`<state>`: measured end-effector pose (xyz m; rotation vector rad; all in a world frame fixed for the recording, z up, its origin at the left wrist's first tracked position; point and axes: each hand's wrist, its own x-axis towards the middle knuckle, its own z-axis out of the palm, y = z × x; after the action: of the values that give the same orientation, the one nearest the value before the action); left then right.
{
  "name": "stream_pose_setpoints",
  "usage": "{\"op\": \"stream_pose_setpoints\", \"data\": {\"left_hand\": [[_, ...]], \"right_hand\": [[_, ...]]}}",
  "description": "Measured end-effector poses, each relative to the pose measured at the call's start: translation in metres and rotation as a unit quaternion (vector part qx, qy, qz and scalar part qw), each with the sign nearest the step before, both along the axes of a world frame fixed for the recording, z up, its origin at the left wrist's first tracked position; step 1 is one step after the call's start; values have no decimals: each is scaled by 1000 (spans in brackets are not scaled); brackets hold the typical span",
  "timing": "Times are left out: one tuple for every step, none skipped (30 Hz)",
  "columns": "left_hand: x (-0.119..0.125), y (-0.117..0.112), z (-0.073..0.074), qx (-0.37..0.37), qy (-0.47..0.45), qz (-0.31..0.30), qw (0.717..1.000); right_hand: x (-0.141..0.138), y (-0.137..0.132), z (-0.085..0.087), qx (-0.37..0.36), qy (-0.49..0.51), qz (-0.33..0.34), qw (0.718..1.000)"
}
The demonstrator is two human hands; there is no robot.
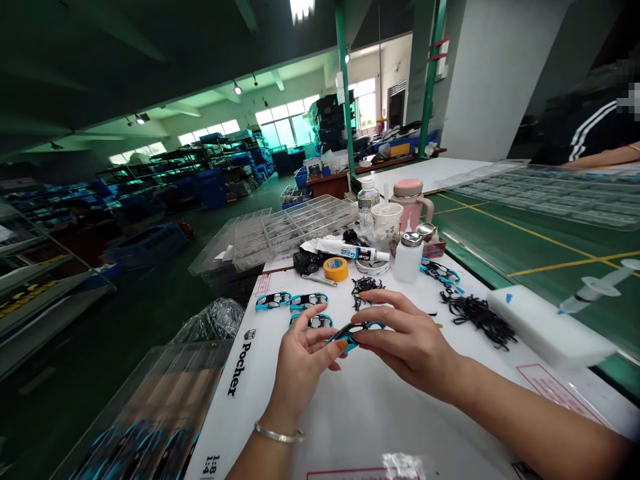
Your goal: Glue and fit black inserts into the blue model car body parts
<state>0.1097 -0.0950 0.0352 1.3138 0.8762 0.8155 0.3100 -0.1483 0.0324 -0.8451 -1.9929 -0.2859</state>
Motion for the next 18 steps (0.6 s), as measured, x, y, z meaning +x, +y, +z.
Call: {"op": "stream_pose_setpoints", "data": {"left_hand": [[0,0,-1,-3,-1,2,1000],[1,0,-1,-7,-2,3,1000],[1,0,-2,-11,-3,4,1000],[1,0,-3,-13,-5,5,1000],[2,-1,-3,-14,-6,3,1000],[2,-1,-3,-15,-8,0,1000],[2,-2,-3,-14,-10,-4,1000],[2,-2,-2,-13,-11,-7,1000],[2,-2,-2,-13,-12,-9,1000],[2,-1,-2,-14,-12,-9,1000],[2,0,-1,-14,-12,-9,1000],[1,1,-1,-14,-13,-8,1000],[1,2,-1,-14,-14,-7,1000],[1,3,-2,-13,-16,-5,1000],[0,4,-2,-12,-19,0,1000],[-1,4,-3,-14,-25,7,1000],[-1,3,-4,-17,-33,15,999],[-2,3,-5,-24,-44,26,998]], "right_hand": [[-1,1,-1,-1,4,4,1000],[-2,1,-1,-4,8,7,1000],[-3,1,-1,-8,9,12,1000],[-3,1,-1,-10,9,17,1000],[-3,1,0,-11,8,23,1000],[-3,1,0,-9,7,27,1000],[-3,1,0,-6,7,31,999],[-3,1,1,-2,7,34,999],[-3,1,1,0,8,34,999],[-3,2,0,2,9,33,999],[-3,3,0,3,10,31,999],[-3,4,-1,2,11,28,1000],[-2,4,-2,0,11,24,1000],[-2,4,-3,-3,9,20,1000],[-1,2,-4,-5,6,14,1000],[0,0,-4,-8,0,5,1000],[2,-3,-5,-5,-3,-6,1000],[4,-5,-5,-3,-5,-17,1000]]}}
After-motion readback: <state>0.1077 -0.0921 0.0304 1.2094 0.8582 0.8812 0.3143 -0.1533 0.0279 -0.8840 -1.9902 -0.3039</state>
